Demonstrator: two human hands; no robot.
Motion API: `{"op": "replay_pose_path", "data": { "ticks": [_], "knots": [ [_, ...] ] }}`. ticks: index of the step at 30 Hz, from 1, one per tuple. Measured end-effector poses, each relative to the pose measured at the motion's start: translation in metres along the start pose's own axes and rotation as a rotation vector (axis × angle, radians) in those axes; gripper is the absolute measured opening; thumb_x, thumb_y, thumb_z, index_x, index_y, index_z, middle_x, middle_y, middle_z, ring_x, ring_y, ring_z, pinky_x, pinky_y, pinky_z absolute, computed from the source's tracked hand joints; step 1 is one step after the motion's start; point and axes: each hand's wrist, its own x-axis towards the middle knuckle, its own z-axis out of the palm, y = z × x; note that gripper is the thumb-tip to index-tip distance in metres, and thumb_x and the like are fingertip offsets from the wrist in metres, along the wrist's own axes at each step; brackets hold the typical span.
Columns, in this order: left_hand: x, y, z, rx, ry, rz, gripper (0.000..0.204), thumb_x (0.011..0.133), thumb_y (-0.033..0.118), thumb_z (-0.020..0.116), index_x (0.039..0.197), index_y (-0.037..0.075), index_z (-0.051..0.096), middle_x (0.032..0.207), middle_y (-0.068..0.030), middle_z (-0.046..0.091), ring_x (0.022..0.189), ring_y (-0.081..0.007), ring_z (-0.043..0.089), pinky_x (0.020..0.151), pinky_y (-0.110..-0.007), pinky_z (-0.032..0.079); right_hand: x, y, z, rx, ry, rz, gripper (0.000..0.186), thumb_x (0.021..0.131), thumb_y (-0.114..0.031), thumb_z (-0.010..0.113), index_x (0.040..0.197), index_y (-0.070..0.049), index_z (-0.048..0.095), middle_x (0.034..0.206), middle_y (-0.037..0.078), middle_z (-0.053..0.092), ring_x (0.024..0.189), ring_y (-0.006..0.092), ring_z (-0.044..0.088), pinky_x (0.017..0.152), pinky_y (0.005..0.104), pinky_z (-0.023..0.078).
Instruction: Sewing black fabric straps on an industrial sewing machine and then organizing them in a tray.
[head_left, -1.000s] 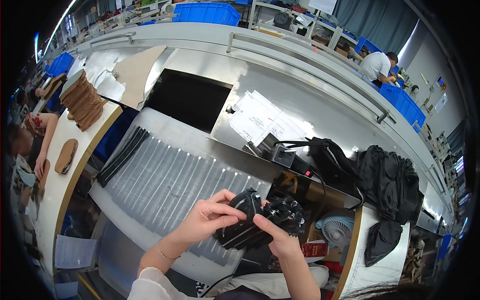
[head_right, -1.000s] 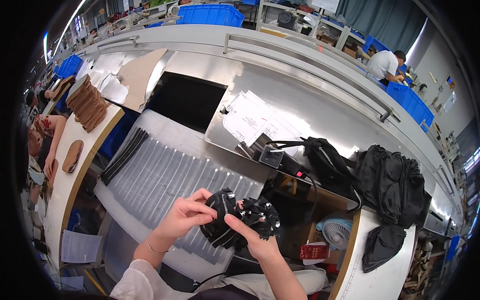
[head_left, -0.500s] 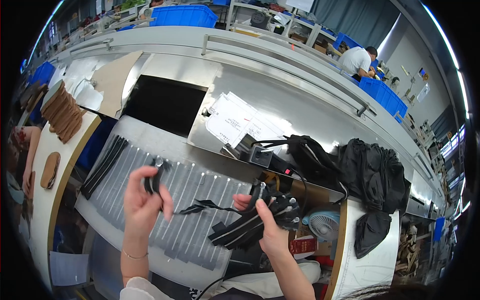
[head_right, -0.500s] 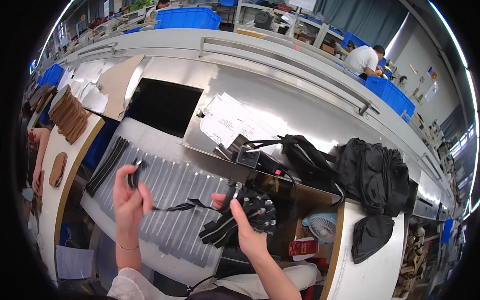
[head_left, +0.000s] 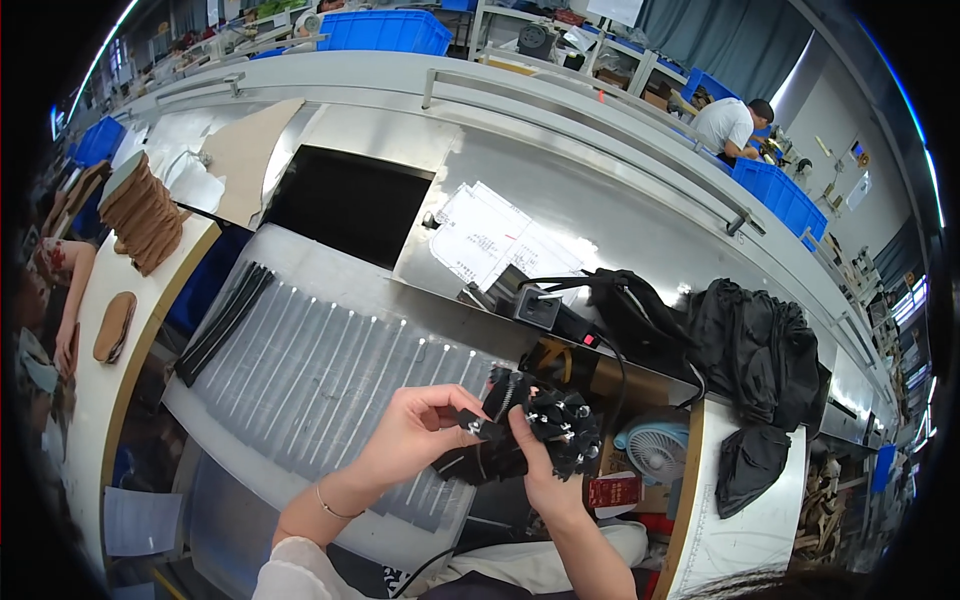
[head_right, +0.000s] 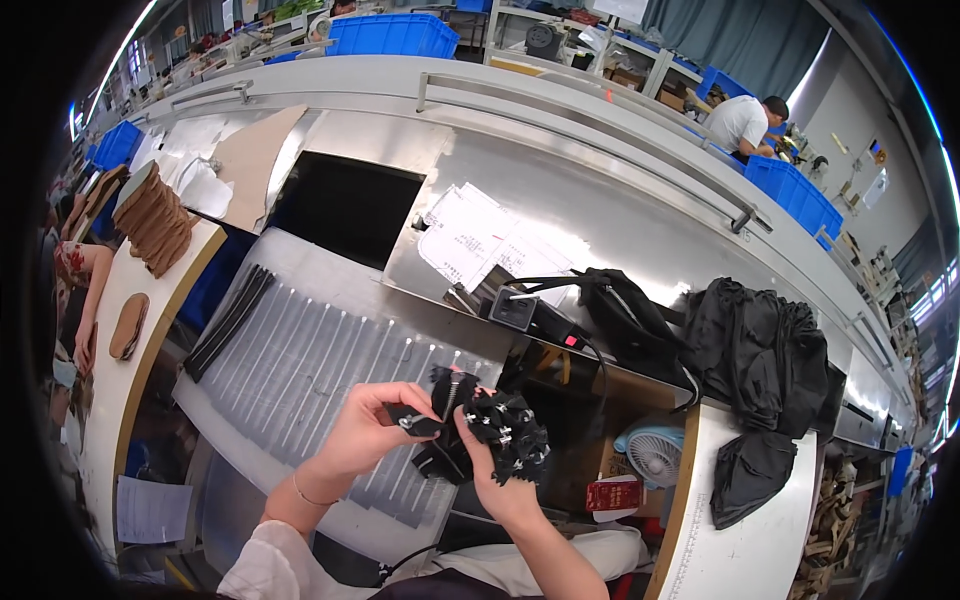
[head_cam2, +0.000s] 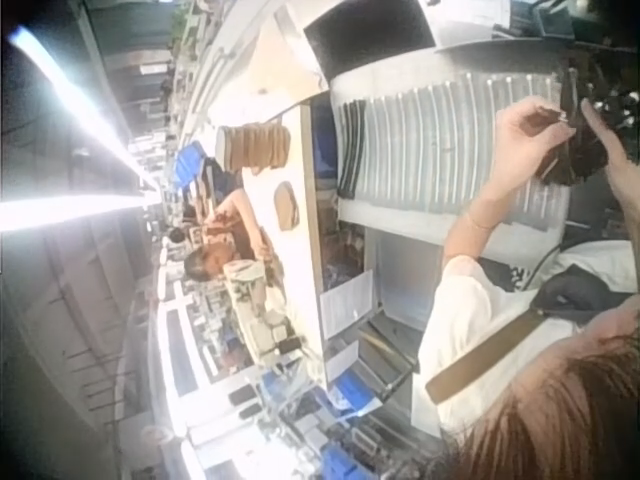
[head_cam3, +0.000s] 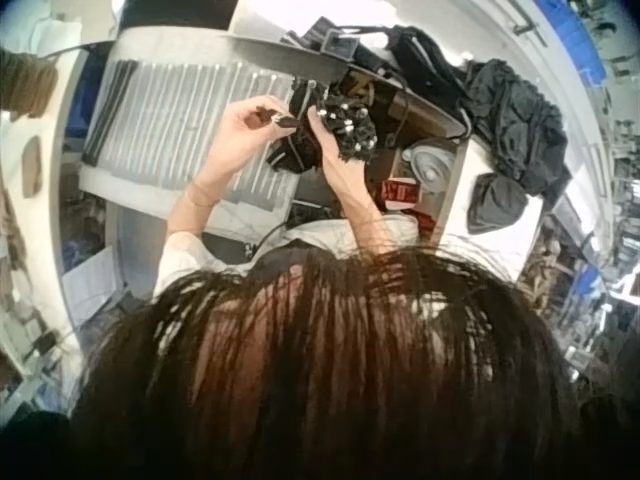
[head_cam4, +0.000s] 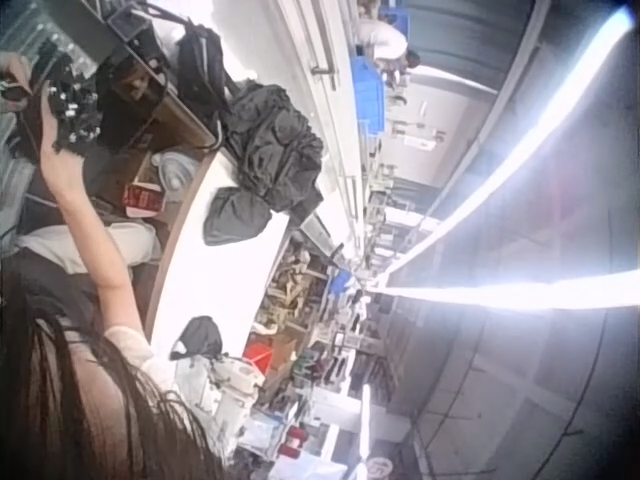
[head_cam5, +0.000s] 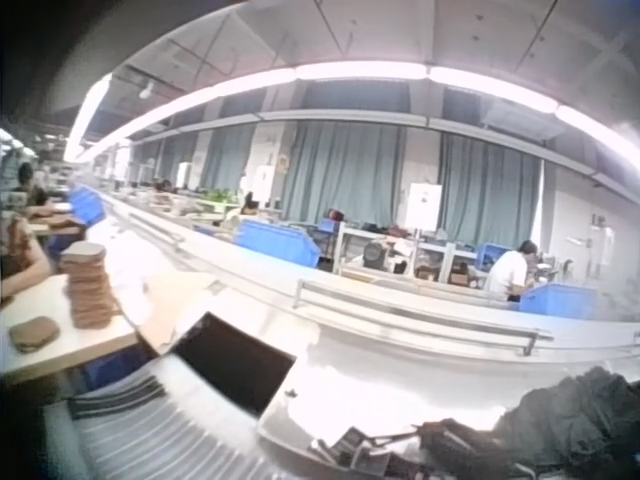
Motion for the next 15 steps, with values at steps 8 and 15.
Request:
{"op": "replay_pose_path", "data": {
  "ticks": [8, 15],
  "knots": [
    [-0.001, 0.023, 0.003, -0.466, 0.02, -0.046, 0.056, 0.075, -0.011, 0.064, 0.122, 0.004, 0.037, 0.095, -0.0114, 0.063, 0.09, -0.0155, 0.061, 0.081, -0.028, 0.05, 0.017, 0.01, -0.012, 0.9, -0.28, 0.396, 0.018, 0.093, -0.017, 0.054, 0.1, -0.001, 0.054, 0.067, -0.001, 0.041, 0.062, 0.0119, 0.043, 0.064, 0.0295, 0.041],
    [-0.008, 0.029, 0.014, -0.184, -0.03, -0.116, 0.069, 0.075, -0.009, 0.067, 0.129, 0.007, 0.028, 0.092, -0.0125, 0.063, 0.086, -0.0116, 0.061, 0.077, -0.024, 0.051, 0.007, 0.0, -0.008, 0.718, -0.44, 0.336, 0.059, 0.066, -0.007, 0.079, 0.118, 0.0, 0.052, 0.113, 0.008, 0.058, 0.103, 0.0137, 0.054, 0.091, 0.0308, 0.043]
  ]
}}
